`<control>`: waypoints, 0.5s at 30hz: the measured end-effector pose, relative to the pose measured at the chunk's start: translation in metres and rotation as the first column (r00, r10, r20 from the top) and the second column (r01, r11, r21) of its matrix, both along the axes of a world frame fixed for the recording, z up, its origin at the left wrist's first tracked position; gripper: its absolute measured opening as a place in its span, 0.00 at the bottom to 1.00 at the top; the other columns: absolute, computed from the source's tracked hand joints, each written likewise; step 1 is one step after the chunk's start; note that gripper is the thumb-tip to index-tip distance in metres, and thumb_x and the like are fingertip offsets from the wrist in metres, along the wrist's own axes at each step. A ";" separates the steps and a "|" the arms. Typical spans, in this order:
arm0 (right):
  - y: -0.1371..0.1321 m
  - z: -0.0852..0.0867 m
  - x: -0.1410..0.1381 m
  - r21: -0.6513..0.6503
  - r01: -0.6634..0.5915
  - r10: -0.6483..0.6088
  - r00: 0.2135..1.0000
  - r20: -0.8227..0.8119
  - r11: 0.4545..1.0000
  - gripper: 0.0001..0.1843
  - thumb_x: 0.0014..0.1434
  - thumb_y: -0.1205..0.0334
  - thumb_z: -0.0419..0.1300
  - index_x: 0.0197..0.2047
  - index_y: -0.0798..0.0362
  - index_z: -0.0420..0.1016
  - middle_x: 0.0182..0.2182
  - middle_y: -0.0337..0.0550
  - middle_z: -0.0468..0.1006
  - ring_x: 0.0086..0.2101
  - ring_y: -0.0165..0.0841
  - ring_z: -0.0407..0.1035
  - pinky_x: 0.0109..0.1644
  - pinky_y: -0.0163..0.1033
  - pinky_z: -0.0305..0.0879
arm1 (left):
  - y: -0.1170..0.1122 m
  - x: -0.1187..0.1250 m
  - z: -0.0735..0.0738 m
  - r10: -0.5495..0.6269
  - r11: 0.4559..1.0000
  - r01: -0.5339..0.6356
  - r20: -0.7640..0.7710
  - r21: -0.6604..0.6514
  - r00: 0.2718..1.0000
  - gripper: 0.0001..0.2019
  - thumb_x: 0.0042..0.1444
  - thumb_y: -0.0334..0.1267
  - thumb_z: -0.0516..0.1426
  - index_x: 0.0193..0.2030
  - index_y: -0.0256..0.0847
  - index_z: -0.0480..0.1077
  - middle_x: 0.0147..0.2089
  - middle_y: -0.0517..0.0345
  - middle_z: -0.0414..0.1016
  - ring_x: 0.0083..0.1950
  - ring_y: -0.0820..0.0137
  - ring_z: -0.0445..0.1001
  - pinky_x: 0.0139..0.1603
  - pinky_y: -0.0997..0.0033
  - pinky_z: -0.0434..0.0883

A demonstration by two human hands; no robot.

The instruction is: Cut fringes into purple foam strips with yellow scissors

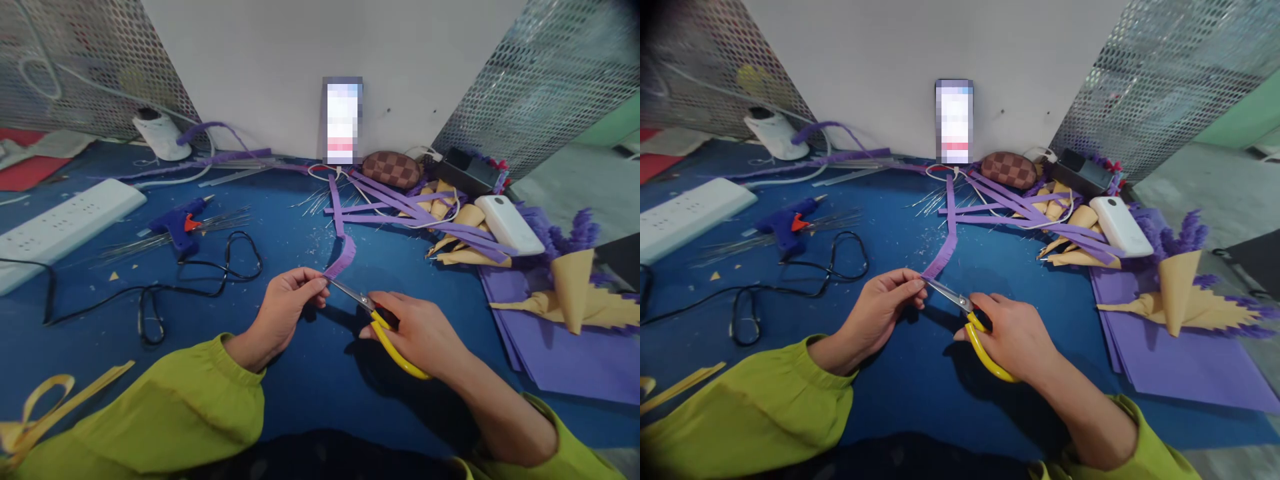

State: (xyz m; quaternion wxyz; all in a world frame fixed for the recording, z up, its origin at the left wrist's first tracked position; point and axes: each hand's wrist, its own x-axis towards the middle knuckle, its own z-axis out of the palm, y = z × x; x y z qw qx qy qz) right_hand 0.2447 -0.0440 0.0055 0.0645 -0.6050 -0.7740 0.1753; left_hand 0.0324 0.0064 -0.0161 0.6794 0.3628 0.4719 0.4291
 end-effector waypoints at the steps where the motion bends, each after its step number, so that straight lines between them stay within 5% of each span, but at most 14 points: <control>1: 0.001 0.000 0.001 0.010 0.002 -0.002 1.000 0.029 1.000 0.22 0.61 0.41 0.55 0.50 0.47 0.74 0.35 0.42 0.80 0.33 0.37 0.74 0.33 0.37 0.60 | 0.000 0.000 0.000 0.006 1.000 -0.006 0.010 0.003 1.000 0.08 0.47 0.38 0.66 0.27 0.36 0.73 0.24 0.60 0.74 0.25 0.77 0.69 0.30 0.77 0.67; 8: 0.008 0.005 0.014 0.072 -0.017 0.004 0.986 0.169 0.997 0.23 0.60 0.40 0.56 0.50 0.46 0.74 0.35 0.41 0.81 0.33 0.37 0.75 0.31 0.36 0.57 | 0.003 0.002 -0.002 0.125 0.991 -0.129 0.135 0.022 0.983 0.09 0.44 0.37 0.66 0.27 0.36 0.72 0.23 0.62 0.72 0.24 0.78 0.68 0.29 0.78 0.65; 15: 0.028 -0.011 0.028 0.241 0.288 -0.353 0.888 0.294 0.927 0.27 0.60 0.36 0.52 0.49 0.46 0.74 0.40 0.47 0.81 0.40 0.41 0.76 0.31 0.36 0.58 | 0.006 0.000 -0.006 0.105 0.990 -0.119 0.156 0.080 0.982 0.07 0.39 0.37 0.62 0.24 0.37 0.69 0.23 0.59 0.70 0.23 0.75 0.67 0.28 0.75 0.67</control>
